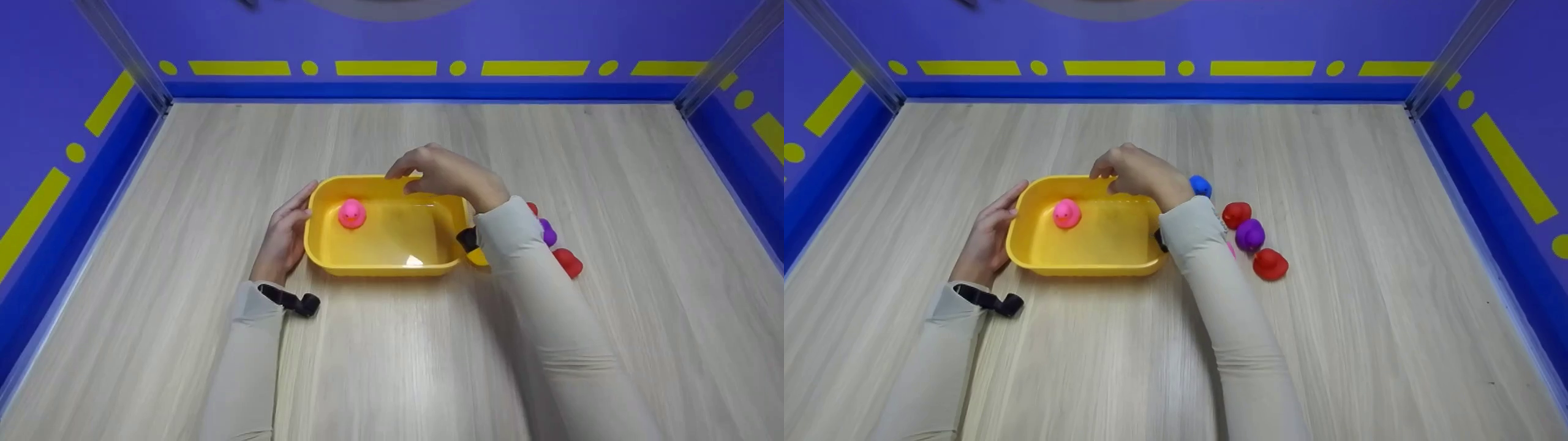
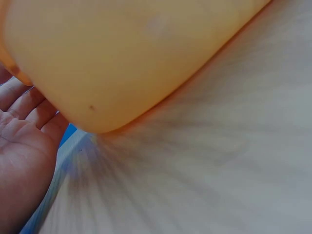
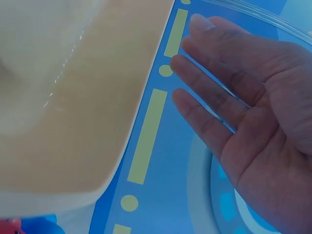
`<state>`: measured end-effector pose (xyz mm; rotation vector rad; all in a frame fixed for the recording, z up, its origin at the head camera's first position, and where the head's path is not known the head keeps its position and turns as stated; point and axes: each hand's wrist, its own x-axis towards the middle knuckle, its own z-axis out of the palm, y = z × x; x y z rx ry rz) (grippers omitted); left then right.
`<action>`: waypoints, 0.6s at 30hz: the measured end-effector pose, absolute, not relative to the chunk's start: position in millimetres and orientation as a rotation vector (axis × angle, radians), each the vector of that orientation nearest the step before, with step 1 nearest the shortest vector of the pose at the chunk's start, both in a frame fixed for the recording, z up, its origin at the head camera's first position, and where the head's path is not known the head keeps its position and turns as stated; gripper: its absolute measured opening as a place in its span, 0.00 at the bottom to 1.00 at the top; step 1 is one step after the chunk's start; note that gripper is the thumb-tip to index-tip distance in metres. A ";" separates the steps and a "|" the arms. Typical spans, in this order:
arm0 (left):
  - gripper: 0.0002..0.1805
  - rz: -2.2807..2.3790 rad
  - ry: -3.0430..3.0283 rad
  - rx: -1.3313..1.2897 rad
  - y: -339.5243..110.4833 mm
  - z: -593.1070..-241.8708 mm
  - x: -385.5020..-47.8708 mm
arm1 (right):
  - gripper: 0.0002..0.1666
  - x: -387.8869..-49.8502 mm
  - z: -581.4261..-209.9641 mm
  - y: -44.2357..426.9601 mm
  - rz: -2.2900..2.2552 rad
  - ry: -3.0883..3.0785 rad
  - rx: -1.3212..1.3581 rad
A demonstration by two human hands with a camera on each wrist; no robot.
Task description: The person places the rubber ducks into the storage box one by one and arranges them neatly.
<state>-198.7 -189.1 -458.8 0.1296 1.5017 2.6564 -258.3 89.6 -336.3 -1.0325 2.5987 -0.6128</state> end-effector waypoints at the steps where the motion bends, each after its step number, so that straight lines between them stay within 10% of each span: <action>1: 0.31 2.659 1.502 0.125 -189.2 -458.8 -198.7 | 0.21 -258.4 -336.0 90.9 -0.602 2.601 -1.021; 18: 0.31 2.660 1.503 0.122 -188.5 -457.7 -198.8 | 0.22 -261.1 -329.7 131.0 -0.593 2.666 -0.884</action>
